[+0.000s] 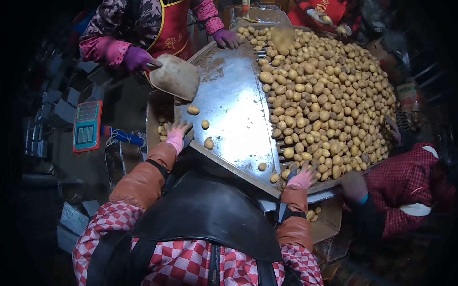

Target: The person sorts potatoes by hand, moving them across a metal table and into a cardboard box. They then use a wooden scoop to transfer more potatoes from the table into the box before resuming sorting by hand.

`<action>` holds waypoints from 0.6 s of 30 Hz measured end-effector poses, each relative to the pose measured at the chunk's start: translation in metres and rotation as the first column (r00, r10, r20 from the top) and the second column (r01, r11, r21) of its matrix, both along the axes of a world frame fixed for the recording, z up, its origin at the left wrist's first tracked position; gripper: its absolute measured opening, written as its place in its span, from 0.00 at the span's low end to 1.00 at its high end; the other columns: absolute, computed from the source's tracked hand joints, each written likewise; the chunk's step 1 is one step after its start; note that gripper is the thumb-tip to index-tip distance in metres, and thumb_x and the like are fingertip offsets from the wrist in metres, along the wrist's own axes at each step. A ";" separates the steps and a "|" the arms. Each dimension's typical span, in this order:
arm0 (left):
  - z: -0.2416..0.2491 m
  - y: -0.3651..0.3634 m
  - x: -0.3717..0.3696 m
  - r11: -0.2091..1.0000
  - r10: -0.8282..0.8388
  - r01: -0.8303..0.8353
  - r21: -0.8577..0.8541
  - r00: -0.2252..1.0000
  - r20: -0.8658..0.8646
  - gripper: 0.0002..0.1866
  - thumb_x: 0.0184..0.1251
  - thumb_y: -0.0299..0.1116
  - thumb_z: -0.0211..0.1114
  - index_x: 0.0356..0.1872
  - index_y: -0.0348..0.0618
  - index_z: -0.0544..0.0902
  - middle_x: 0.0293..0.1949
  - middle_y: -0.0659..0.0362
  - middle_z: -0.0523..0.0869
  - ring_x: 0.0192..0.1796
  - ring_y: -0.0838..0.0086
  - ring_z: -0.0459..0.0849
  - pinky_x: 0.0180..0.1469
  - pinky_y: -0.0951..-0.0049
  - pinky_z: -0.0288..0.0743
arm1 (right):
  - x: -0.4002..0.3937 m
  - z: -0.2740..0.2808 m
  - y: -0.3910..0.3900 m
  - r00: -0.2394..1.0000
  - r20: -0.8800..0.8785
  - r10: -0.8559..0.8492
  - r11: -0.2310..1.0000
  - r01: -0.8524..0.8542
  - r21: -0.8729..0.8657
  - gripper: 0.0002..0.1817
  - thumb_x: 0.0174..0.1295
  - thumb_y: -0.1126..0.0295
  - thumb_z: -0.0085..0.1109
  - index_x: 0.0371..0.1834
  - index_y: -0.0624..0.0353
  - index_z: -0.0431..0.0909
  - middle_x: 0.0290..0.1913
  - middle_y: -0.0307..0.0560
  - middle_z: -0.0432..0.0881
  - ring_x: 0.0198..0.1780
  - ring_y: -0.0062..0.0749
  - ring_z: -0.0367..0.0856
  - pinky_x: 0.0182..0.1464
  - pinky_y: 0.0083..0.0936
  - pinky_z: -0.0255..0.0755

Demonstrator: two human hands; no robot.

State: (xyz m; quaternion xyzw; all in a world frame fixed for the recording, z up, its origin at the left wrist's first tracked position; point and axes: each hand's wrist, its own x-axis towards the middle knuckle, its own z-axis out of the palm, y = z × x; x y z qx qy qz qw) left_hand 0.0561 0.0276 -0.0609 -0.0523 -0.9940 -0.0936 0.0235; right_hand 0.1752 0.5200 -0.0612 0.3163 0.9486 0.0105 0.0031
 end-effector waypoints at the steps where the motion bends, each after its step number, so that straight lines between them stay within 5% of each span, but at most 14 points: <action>1: 0.002 0.000 -0.001 1.000 0.010 -0.010 0.002 0.999 0.031 0.22 0.69 0.54 0.59 0.60 0.62 0.82 0.66 0.59 0.78 0.74 0.60 0.65 0.76 0.40 0.46 | -0.001 -0.001 0.001 1.000 0.011 0.004 1.000 -0.004 -0.003 0.38 0.68 0.39 0.50 0.79 0.36 0.59 0.83 0.53 0.45 0.80 0.49 0.52 0.78 0.57 0.44; 6: 0.026 0.040 0.010 0.996 0.083 -0.074 -0.051 0.970 0.230 0.31 0.70 0.61 0.54 0.70 0.63 0.73 0.67 0.57 0.76 0.75 0.59 0.65 0.76 0.38 0.45 | -0.004 0.002 0.001 0.998 0.052 -0.025 0.998 0.028 -0.058 0.39 0.66 0.39 0.52 0.80 0.36 0.58 0.84 0.52 0.43 0.81 0.49 0.51 0.78 0.58 0.43; 8: 0.022 0.065 0.015 0.998 -0.012 0.026 -0.062 0.976 0.218 0.32 0.67 0.61 0.57 0.69 0.60 0.74 0.70 0.52 0.74 0.74 0.53 0.66 0.73 0.29 0.45 | -0.003 0.002 0.001 0.998 0.051 -0.042 0.997 0.045 -0.061 0.38 0.67 0.41 0.52 0.80 0.35 0.58 0.84 0.50 0.42 0.81 0.48 0.50 0.78 0.57 0.42; 10: 0.029 0.094 0.018 0.961 -0.253 0.277 0.004 0.875 0.413 0.32 0.67 0.60 0.58 0.69 0.59 0.73 0.69 0.51 0.75 0.74 0.53 0.66 0.73 0.30 0.48 | -0.003 0.000 0.003 0.998 0.044 -0.035 0.997 0.038 -0.069 0.38 0.68 0.41 0.52 0.80 0.35 0.58 0.84 0.49 0.41 0.81 0.47 0.50 0.78 0.57 0.42; 12: 0.040 0.111 0.027 0.848 -0.527 0.506 0.160 0.765 0.370 0.31 0.68 0.55 0.60 0.69 0.56 0.73 0.66 0.51 0.77 0.70 0.53 0.71 0.73 0.39 0.56 | -0.003 0.006 0.001 0.996 0.075 -0.039 0.996 0.045 -0.079 0.37 0.68 0.41 0.51 0.80 0.35 0.57 0.84 0.49 0.40 0.81 0.47 0.50 0.79 0.56 0.41; 13: 0.039 0.110 0.031 0.749 -0.612 0.482 0.455 0.767 0.194 0.25 0.70 0.48 0.62 0.65 0.51 0.77 0.61 0.51 0.81 0.64 0.53 0.76 0.68 0.53 0.67 | -0.001 0.003 0.004 0.998 0.068 -0.018 0.998 0.022 -0.061 0.37 0.68 0.41 0.51 0.80 0.35 0.57 0.84 0.49 0.39 0.81 0.46 0.49 0.79 0.56 0.41; 16: 0.038 0.089 0.027 0.718 -0.528 0.326 0.616 0.830 0.177 0.23 0.71 0.49 0.59 0.60 0.50 0.81 0.53 0.49 0.85 0.59 0.53 0.80 0.67 0.58 0.70 | 0.002 -0.006 0.009 0.999 0.036 0.010 1.000 -0.010 0.004 0.36 0.69 0.39 0.49 0.78 0.38 0.62 0.84 0.50 0.43 0.81 0.48 0.51 0.77 0.59 0.45; 18: 0.058 0.066 0.028 0.731 -0.476 0.348 0.587 0.876 0.074 0.19 0.69 0.42 0.63 0.57 0.48 0.83 0.49 0.52 0.87 0.54 0.54 0.83 0.59 0.58 0.75 | 0.001 -0.009 0.009 0.999 0.045 -0.012 1.000 0.012 -0.008 0.36 0.70 0.39 0.47 0.78 0.38 0.62 0.84 0.50 0.43 0.81 0.48 0.51 0.77 0.60 0.45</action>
